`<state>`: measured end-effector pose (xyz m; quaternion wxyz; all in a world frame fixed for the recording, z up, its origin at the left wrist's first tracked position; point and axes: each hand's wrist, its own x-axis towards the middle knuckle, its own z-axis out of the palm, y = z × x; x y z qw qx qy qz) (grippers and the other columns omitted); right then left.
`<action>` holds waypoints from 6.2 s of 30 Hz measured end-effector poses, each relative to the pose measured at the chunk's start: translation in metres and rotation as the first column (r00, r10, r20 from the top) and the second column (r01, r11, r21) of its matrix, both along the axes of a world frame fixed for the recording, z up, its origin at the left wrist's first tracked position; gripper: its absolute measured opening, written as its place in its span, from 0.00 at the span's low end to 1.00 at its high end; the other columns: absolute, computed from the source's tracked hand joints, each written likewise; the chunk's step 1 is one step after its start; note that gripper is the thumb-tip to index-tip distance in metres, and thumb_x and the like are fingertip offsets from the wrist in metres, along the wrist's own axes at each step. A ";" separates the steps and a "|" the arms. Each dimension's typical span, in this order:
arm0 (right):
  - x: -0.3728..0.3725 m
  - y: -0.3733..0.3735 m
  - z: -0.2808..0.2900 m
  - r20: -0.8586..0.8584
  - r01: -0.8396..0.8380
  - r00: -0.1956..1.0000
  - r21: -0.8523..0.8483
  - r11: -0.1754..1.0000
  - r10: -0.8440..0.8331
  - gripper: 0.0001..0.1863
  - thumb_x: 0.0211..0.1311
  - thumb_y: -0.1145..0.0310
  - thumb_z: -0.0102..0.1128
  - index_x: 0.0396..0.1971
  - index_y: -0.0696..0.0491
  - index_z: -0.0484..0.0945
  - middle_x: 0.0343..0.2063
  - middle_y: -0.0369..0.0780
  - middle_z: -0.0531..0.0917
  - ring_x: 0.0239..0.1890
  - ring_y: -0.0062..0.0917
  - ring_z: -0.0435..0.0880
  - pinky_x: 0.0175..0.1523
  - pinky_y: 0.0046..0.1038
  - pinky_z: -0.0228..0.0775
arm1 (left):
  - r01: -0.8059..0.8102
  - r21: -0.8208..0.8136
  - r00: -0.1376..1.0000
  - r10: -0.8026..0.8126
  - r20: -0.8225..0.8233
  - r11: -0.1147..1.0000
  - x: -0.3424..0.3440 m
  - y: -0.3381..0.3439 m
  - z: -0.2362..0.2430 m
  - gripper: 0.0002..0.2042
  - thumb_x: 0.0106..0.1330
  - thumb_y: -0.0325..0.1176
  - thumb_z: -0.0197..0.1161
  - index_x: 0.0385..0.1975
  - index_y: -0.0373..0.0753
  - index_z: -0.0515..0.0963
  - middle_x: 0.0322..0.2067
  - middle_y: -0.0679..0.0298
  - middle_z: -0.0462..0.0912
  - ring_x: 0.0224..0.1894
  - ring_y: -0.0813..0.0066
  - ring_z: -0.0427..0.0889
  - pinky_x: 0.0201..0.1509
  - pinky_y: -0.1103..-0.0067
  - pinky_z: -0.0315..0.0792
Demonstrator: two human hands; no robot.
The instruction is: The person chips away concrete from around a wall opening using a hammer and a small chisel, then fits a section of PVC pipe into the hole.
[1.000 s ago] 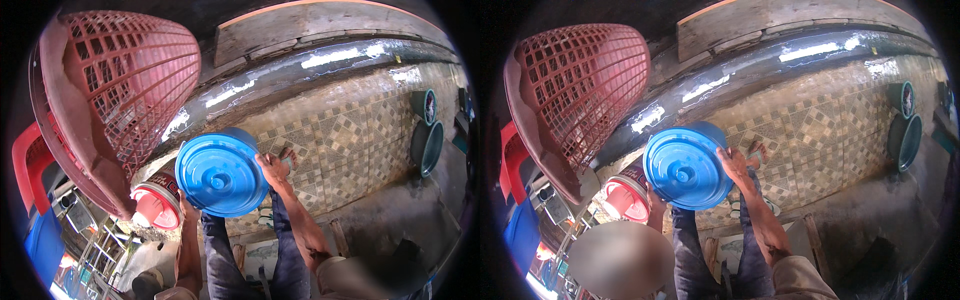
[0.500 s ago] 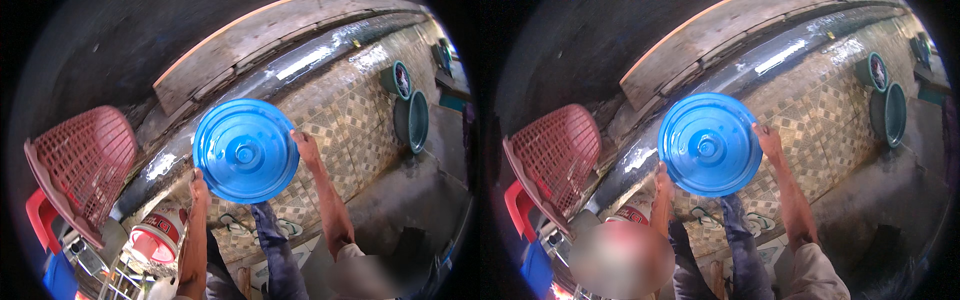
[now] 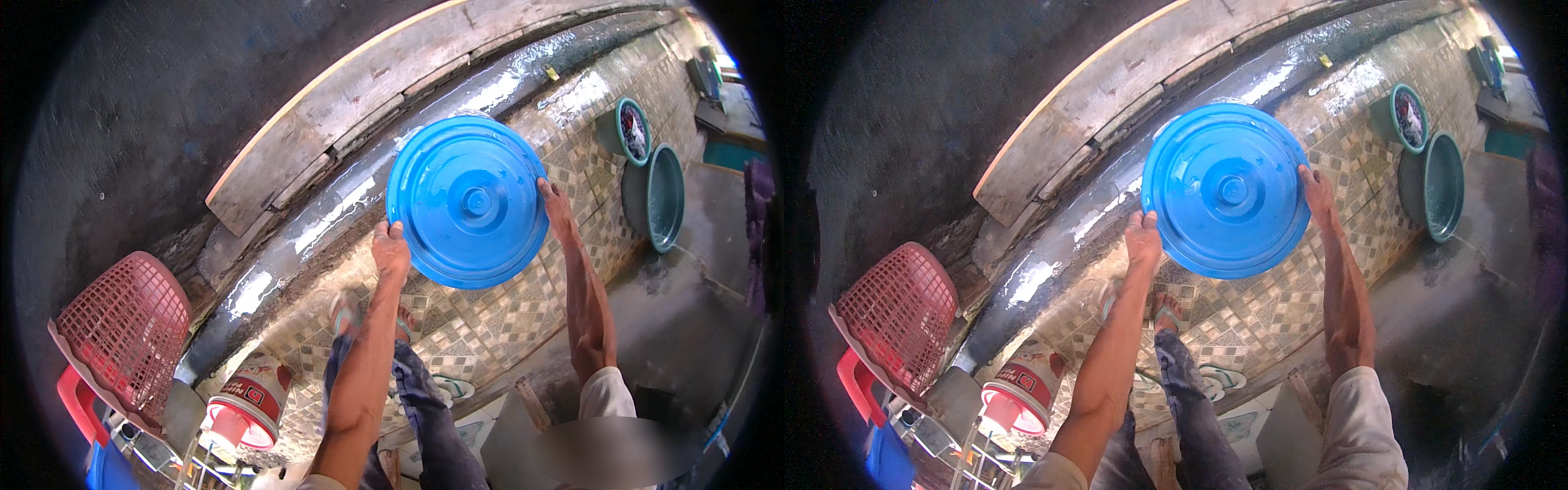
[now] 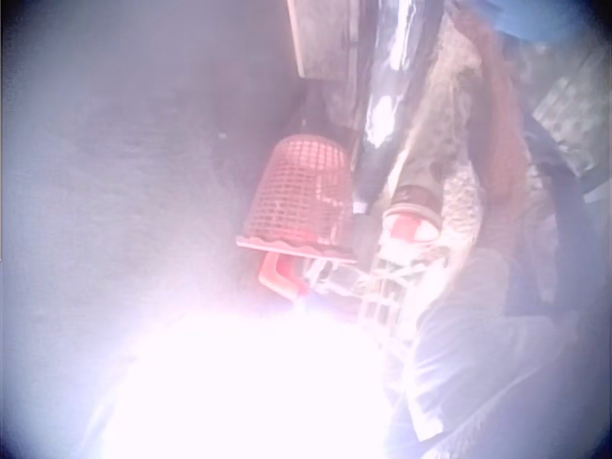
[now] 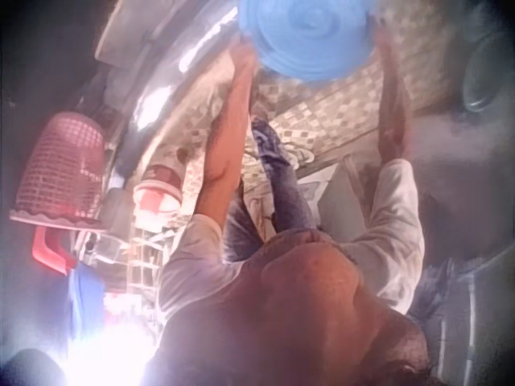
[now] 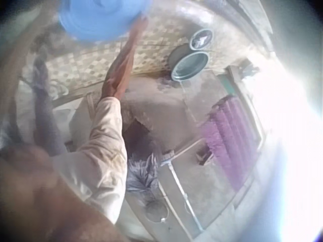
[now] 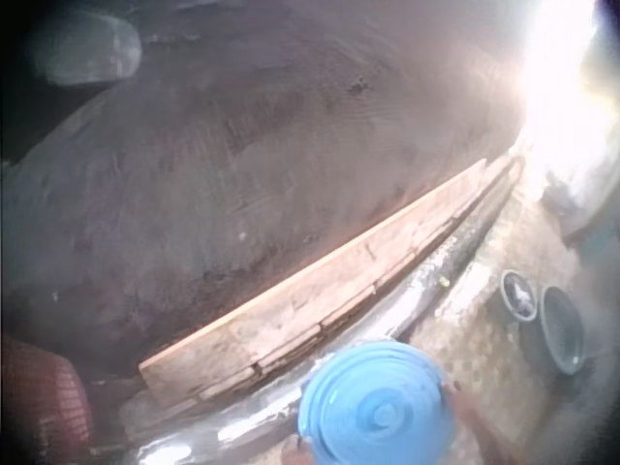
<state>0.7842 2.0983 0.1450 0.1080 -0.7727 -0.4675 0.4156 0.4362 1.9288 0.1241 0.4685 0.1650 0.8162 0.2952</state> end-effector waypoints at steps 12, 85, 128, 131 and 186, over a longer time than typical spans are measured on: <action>0.017 0.023 0.009 -0.447 0.077 0.880 -0.204 0.976 -0.163 0.32 0.71 0.44 0.65 0.54 0.61 0.76 0.46 0.42 0.84 0.46 0.27 0.82 0.50 0.33 0.77 | -0.141 -0.050 0.983 0.146 0.113 0.989 0.013 0.016 -0.001 0.14 0.74 0.35 0.60 0.54 0.36 0.81 0.41 0.54 0.88 0.43 0.63 0.84 0.51 0.67 0.76; 0.316 0.255 0.043 0.258 -0.800 -0.541 -0.453 -0.394 0.801 0.24 0.77 0.60 0.51 0.67 0.52 0.73 0.58 0.49 0.80 0.61 0.39 0.79 0.63 0.47 0.72 | -0.096 -0.109 0.994 0.101 0.035 0.989 0.193 0.017 0.127 0.18 0.69 0.43 0.63 0.53 0.42 0.79 0.53 0.51 0.81 0.58 0.46 0.78 0.61 0.51 0.70; -0.638 -0.697 0.032 -0.741 -0.851 0.502 -0.516 0.102 0.445 0.39 0.70 0.53 0.66 0.73 0.53 0.59 0.68 0.50 0.66 0.65 0.44 0.73 0.70 0.54 0.67 | -0.662 -0.633 0.580 0.810 -0.092 0.402 0.144 -0.416 0.250 0.32 0.60 0.51 0.73 0.57 0.38 0.72 0.52 0.52 0.73 0.55 0.47 0.78 0.54 0.53 0.75; -0.654 -0.737 0.018 -0.775 -0.860 0.498 -0.497 0.110 0.388 0.42 0.68 0.52 0.68 0.74 0.51 0.57 0.70 0.52 0.61 0.69 0.48 0.68 0.77 0.59 0.53 | -0.661 -0.642 0.559 0.826 -0.075 0.389 0.143 -0.429 0.245 0.32 0.61 0.51 0.72 0.58 0.37 0.71 0.52 0.51 0.73 0.55 0.47 0.78 0.54 0.53 0.75; -0.161 -0.241 0.032 -0.494 -0.486 0.831 -0.422 0.765 0.255 0.20 0.45 0.71 0.68 0.43 0.52 0.81 0.31 0.31 0.81 0.30 0.18 0.77 0.36 0.24 0.69 | -0.600 0.054 0.782 0.570 0.250 0.799 -0.057 -0.383 0.053 0.34 0.81 0.57 0.49 0.70 0.31 0.70 0.64 0.52 0.77 0.65 0.61 0.75 0.69 0.69 0.67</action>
